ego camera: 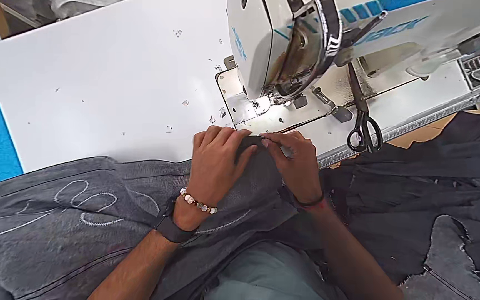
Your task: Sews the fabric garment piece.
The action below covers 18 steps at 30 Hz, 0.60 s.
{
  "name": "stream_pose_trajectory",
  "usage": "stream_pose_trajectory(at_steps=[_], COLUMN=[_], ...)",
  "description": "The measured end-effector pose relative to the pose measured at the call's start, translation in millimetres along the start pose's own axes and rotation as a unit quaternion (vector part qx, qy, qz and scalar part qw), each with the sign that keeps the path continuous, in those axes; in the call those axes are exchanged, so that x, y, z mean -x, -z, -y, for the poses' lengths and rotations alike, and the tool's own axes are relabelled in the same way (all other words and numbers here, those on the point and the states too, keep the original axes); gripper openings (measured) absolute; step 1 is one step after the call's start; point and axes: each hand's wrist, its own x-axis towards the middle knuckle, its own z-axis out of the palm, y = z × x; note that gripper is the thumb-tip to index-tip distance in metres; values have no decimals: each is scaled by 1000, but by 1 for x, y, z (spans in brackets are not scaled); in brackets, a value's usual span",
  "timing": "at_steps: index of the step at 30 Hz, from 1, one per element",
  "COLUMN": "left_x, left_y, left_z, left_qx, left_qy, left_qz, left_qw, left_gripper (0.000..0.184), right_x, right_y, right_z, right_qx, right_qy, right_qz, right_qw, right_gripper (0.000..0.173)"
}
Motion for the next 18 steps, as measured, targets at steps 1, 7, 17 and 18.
stream_pose_trajectory(at_steps=[1,7,17,18], left_x=[-6,-13,-11,-12], left_y=[0,-3,-16,-16], left_z=[-5,-15,-22,-22], left_qx=[28,147,35,46], left_qy=[-3,4,-34,-26], left_qz=[0,-50,-144,-142], left_qw=[1000,988,988,988], left_gripper=[32,19,20,19], right_x=[0,0,0,0], right_y=[0,-6,-2,-1], right_z=[0,0,16,16], right_qx=[-4,15,145,124], right_qy=[1,30,99,89], right_qz=[-7,-110,-94,-82], right_qw=[1000,993,980,985], right_gripper=[17,10,17,18])
